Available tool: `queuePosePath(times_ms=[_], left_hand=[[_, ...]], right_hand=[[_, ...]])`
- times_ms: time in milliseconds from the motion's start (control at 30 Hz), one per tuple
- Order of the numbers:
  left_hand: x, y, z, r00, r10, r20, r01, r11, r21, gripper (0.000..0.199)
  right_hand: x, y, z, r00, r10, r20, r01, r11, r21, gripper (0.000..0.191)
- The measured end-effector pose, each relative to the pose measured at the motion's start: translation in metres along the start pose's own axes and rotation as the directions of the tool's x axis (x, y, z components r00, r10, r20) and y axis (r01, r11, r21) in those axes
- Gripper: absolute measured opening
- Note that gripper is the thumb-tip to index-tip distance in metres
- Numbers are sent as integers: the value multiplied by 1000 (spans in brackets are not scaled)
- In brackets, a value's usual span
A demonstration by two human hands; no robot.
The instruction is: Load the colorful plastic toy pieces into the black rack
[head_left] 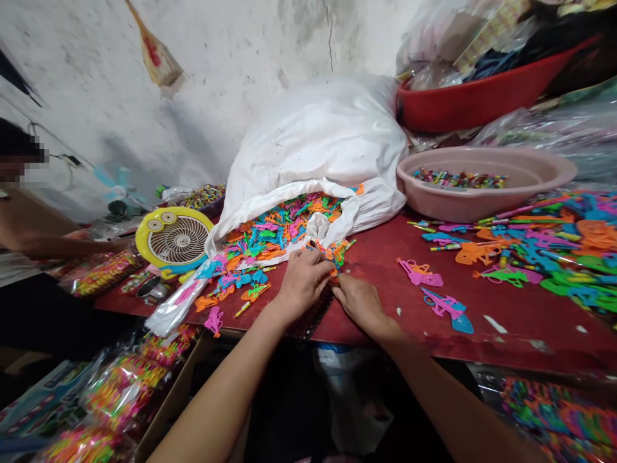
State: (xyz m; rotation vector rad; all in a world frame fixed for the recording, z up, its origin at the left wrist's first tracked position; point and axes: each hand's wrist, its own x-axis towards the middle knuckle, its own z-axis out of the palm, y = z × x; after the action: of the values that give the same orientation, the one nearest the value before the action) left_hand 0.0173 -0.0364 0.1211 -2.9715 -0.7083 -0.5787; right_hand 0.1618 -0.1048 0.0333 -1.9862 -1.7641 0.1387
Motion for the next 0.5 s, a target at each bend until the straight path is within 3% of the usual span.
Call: queuePosePath(times_ms=[133,333,500], left_hand=[[1,8,-3,997,38,67,-40,998,42,20],[7,8,-4,993,-14,116,10,999,37,17],[-2,2,-2,999,-9,53,5,997,72,21]], right_hand=[[3,-4,2,999,35,17,-35,999,4,25],[1,-2,6,999,49,-16,-49,998,47,23],[-1,3,13,993,23,-116,6,969,246,17]])
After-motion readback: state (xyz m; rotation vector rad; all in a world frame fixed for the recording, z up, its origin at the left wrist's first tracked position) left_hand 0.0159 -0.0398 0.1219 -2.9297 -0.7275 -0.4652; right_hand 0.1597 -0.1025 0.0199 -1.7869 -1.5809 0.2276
